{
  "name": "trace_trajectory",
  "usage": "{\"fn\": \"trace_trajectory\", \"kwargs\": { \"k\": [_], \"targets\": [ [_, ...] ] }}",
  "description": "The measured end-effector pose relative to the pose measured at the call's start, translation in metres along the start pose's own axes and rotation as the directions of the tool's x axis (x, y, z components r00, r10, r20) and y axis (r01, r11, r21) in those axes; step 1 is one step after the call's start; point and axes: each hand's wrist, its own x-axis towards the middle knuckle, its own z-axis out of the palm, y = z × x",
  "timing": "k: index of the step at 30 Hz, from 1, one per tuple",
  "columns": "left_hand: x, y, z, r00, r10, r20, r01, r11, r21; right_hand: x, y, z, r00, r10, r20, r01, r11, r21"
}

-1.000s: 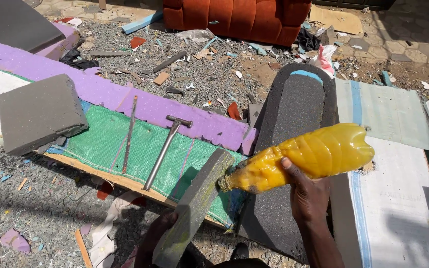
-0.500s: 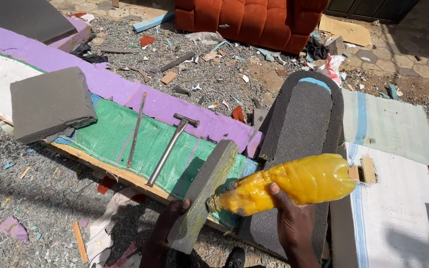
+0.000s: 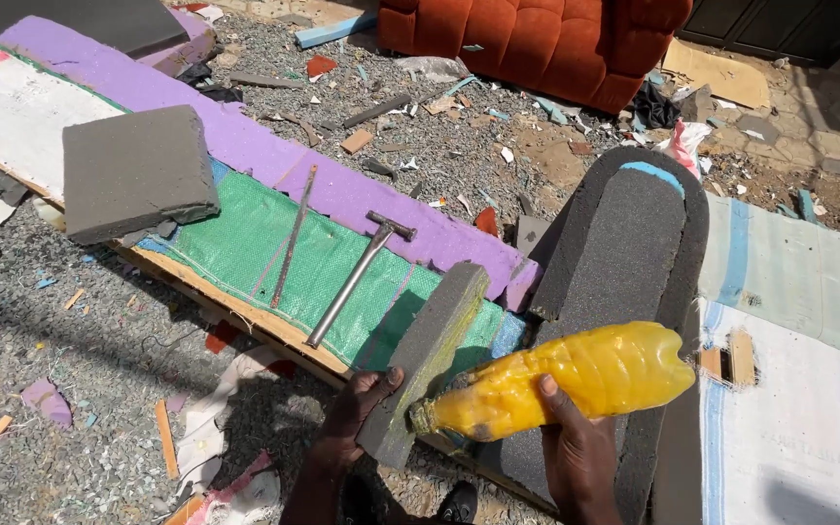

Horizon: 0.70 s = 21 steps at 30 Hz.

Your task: Cutting foam to size and gluing it onto a furniture frame during a reupholstery process.

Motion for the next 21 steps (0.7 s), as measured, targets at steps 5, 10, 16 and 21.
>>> {"fn": "trace_trajectory", "kwargs": {
  "k": [5, 10, 16, 21],
  "targets": [
    [-0.015, 0.020, 0.011, 0.998, -0.064, 0.010, 0.063, 0.995, 0.073, 0.024, 0.012, -0.011, 0.984, -0.168, 0.053, 0.169, 0.986, -0.001],
    [-0.006, 0.028, 0.021, 1.000, 0.012, -0.007, -0.012, 1.000, -0.002, 0.010, 0.013, -0.006, 0.981, -0.184, 0.069, 0.185, 0.982, -0.018],
    [0.004, 0.019, 0.012, 0.978, 0.033, -0.207, -0.038, 0.999, -0.022, -0.005, 0.016, -0.003, 1.000, -0.014, 0.009, 0.015, 0.996, -0.088],
    [0.000, 0.035, 0.030, 0.964, 0.121, -0.236, -0.097, 0.989, 0.112, 0.007, 0.004, 0.006, 0.996, -0.086, 0.031, 0.088, 0.995, -0.055]
  ]
}}
